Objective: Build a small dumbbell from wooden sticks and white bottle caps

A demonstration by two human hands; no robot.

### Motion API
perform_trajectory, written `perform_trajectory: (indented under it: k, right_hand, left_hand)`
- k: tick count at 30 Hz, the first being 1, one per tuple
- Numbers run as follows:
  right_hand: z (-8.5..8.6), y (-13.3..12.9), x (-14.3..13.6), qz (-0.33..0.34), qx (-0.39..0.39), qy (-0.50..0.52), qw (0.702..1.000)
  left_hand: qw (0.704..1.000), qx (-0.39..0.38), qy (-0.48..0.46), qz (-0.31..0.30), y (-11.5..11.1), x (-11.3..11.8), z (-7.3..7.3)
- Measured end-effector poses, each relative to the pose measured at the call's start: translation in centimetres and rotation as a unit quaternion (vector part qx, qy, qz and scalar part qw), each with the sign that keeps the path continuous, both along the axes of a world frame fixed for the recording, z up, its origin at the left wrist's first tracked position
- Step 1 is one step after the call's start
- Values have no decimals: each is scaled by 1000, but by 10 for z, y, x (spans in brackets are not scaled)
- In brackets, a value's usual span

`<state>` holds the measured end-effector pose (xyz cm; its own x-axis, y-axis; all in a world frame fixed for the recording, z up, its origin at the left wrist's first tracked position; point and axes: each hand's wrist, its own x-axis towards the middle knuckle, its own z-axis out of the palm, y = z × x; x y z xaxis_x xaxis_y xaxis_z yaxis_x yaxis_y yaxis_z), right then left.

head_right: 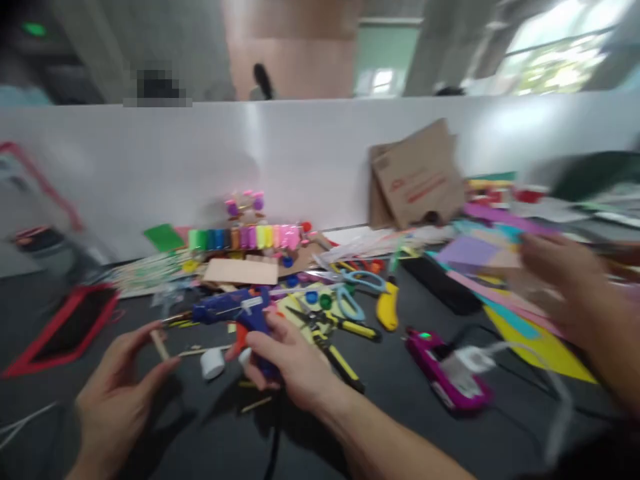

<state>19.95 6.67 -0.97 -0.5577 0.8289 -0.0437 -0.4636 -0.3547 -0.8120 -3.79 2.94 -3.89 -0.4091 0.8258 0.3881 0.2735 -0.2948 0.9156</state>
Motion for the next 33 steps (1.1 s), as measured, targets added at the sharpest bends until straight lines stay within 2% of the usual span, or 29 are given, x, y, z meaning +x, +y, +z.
perform_trajectory:
  k: [3, 7, 10, 14, 16, 19, 21, 25, 29, 33]
  right_hand:
    - [-2, -2, -1, -67, 63, -95, 991]
    - [-9, -7, 4, -121, 105, -154, 975]
    - [-13, -8, 8, -156, 109, -212, 959]
    - [-6, -8, 8, -206, 151, -319, 913]
    - [-1, -11, 7, -181, 166, -338, 908]
    - [2, -21, 5, -91, 149, -336, 925]
    - [1, -27, 3, -48, 131, -354, 925]
    - [-2, -28, -5, -30, 100, -381, 919]
    - [2, -13, -20, -31, 64, -324, 943]
    - [7, -4, -46, 18, 31, -282, 959]
  left_hand:
    - [991, 64, 118, 4, 3, -1, 2]
    - [982, 87, 167, -15, 5, 3, 4]
    - [990, 78, 114, -26, 0, 5, 5]
    - [994, 105, 13, -4, -3, 3, 9]
    - [994, 110, 28, -1, -1, 0, 10]
    - [991, 122, 58, 2, 2, -4, 11]
    - [987, 152, 44, 20, 5, -7, 13]
    - [976, 206, -23, 67, 8, -12, 20]
    - [975, 212, -35, 64, 8, -13, 23]
    - [972, 224, -30, 66, 9, -17, 25]
